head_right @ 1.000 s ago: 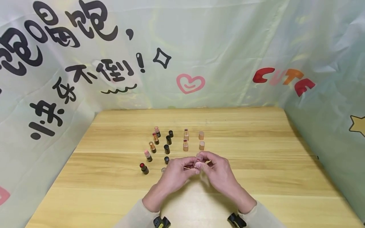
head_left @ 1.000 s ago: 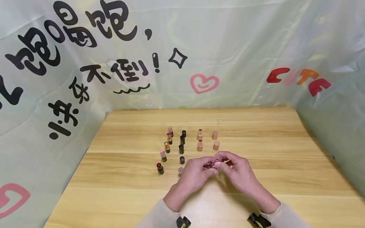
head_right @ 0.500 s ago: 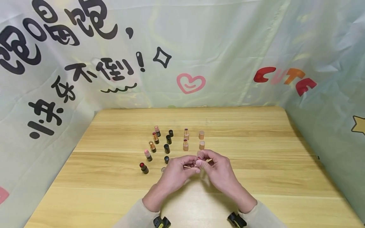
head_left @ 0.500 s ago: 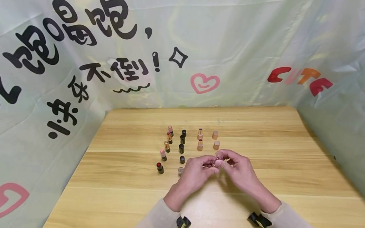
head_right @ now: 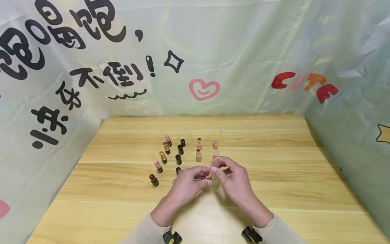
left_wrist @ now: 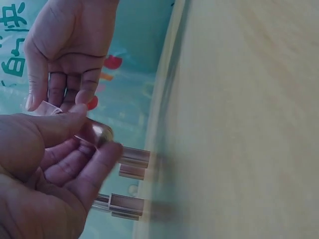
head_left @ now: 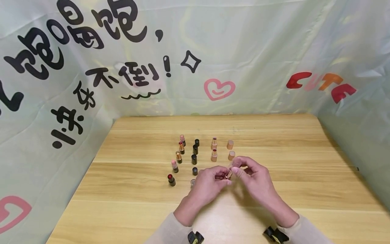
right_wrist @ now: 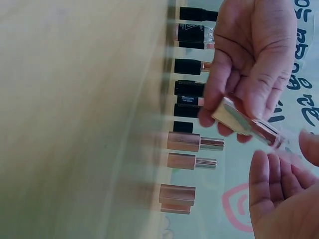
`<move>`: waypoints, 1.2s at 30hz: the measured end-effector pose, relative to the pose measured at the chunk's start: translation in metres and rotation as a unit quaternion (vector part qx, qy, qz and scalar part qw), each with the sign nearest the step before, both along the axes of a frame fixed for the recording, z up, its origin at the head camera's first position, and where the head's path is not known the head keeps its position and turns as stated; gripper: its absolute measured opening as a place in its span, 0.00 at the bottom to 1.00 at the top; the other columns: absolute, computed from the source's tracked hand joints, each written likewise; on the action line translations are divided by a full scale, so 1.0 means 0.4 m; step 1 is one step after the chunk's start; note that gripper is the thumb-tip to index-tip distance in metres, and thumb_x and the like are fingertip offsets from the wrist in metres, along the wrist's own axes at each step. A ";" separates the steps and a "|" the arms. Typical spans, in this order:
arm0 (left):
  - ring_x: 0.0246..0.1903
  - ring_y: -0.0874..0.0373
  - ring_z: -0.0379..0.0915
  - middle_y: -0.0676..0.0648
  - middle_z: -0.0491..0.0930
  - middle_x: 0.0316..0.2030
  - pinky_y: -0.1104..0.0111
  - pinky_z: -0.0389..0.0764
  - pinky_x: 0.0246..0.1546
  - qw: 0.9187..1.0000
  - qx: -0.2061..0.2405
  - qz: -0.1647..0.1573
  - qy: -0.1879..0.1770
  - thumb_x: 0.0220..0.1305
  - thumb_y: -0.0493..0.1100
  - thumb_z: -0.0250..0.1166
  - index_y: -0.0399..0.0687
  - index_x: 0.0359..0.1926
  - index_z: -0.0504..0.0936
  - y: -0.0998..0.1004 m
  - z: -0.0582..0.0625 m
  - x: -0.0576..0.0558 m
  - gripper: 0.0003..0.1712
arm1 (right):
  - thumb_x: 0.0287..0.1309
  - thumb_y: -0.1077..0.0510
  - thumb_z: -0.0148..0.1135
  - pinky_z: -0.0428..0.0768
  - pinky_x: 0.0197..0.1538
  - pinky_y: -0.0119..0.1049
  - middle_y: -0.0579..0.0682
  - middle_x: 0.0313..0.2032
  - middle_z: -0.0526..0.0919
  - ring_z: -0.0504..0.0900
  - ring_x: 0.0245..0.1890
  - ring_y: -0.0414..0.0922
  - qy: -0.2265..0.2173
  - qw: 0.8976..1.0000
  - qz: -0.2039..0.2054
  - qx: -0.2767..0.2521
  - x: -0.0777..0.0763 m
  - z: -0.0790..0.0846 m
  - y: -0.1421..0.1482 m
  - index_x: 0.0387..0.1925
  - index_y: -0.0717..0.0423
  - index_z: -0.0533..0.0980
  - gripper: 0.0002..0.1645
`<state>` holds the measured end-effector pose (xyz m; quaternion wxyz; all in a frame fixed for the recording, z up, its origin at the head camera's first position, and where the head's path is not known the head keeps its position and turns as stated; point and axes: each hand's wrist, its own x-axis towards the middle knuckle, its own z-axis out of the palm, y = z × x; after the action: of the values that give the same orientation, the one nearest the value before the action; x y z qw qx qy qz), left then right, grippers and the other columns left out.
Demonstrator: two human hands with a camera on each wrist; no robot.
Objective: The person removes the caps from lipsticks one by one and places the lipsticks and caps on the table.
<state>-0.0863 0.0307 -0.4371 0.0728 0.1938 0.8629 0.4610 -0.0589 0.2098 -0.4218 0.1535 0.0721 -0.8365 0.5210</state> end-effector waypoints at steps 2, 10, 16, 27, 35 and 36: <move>0.37 0.70 0.80 0.60 0.86 0.38 0.74 0.80 0.41 1.000 -0.010 0.012 -0.009 0.54 0.46 0.73 0.62 0.47 0.84 -0.001 0.003 -0.001 0.17 | 0.59 0.59 0.67 0.81 0.38 0.28 0.48 0.40 0.85 0.81 0.39 0.35 0.006 1.000 -0.017 -0.019 -0.003 0.002 0.002 0.44 0.51 0.81 0.11; 0.34 0.66 0.73 0.59 0.76 0.34 0.71 0.76 0.38 0.995 -0.054 0.078 0.019 0.52 0.49 0.75 0.58 0.40 0.82 -0.006 0.026 -0.020 0.15 | 0.58 0.55 0.69 0.79 0.40 0.25 0.48 0.41 0.82 0.79 0.38 0.37 -0.005 0.995 -0.085 0.042 -0.028 -0.009 0.026 0.48 0.52 0.81 0.16; 0.37 0.59 0.80 0.52 0.84 0.37 0.68 0.81 0.39 0.985 -0.131 0.081 0.077 0.53 0.46 0.75 0.50 0.49 0.84 -0.003 0.037 -0.042 0.21 | 0.58 0.55 0.69 0.81 0.39 0.28 0.48 0.36 0.81 0.80 0.37 0.42 -0.022 0.990 -0.080 0.114 -0.048 -0.023 0.040 0.47 0.53 0.82 0.16; 0.32 0.56 0.80 0.50 0.83 0.30 0.67 0.82 0.33 0.967 -0.224 0.073 0.097 0.52 0.42 0.75 0.43 0.48 0.83 0.009 0.029 -0.072 0.21 | 0.57 0.55 0.69 0.73 0.29 0.33 0.41 0.24 0.81 0.72 0.21 0.36 -0.070 0.968 -0.039 0.238 -0.076 -0.042 0.037 0.47 0.55 0.82 0.17; 0.24 0.61 0.74 0.53 0.79 0.24 0.71 0.75 0.23 0.968 -0.226 0.067 0.084 0.52 0.37 0.74 0.42 0.45 0.83 0.009 0.017 -0.082 0.18 | 0.58 0.54 0.68 0.70 0.27 0.33 0.40 0.23 0.79 0.71 0.19 0.38 -0.097 0.958 -0.020 0.270 -0.082 -0.044 0.030 0.45 0.54 0.82 0.15; 0.23 0.61 0.73 0.53 0.79 0.24 0.71 0.74 0.23 0.969 -0.225 0.067 0.081 0.52 0.37 0.74 0.42 0.46 0.82 0.009 0.017 -0.082 0.18 | 0.58 0.54 0.68 0.70 0.27 0.33 0.40 0.23 0.79 0.71 0.20 0.38 -0.100 0.956 -0.017 0.274 -0.082 -0.043 0.030 0.45 0.54 0.82 0.15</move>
<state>-0.1191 0.0342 -0.4302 0.0132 0.1513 0.9585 0.2412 -0.0915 0.2219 -0.4391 0.0522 0.0442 -0.9593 0.2739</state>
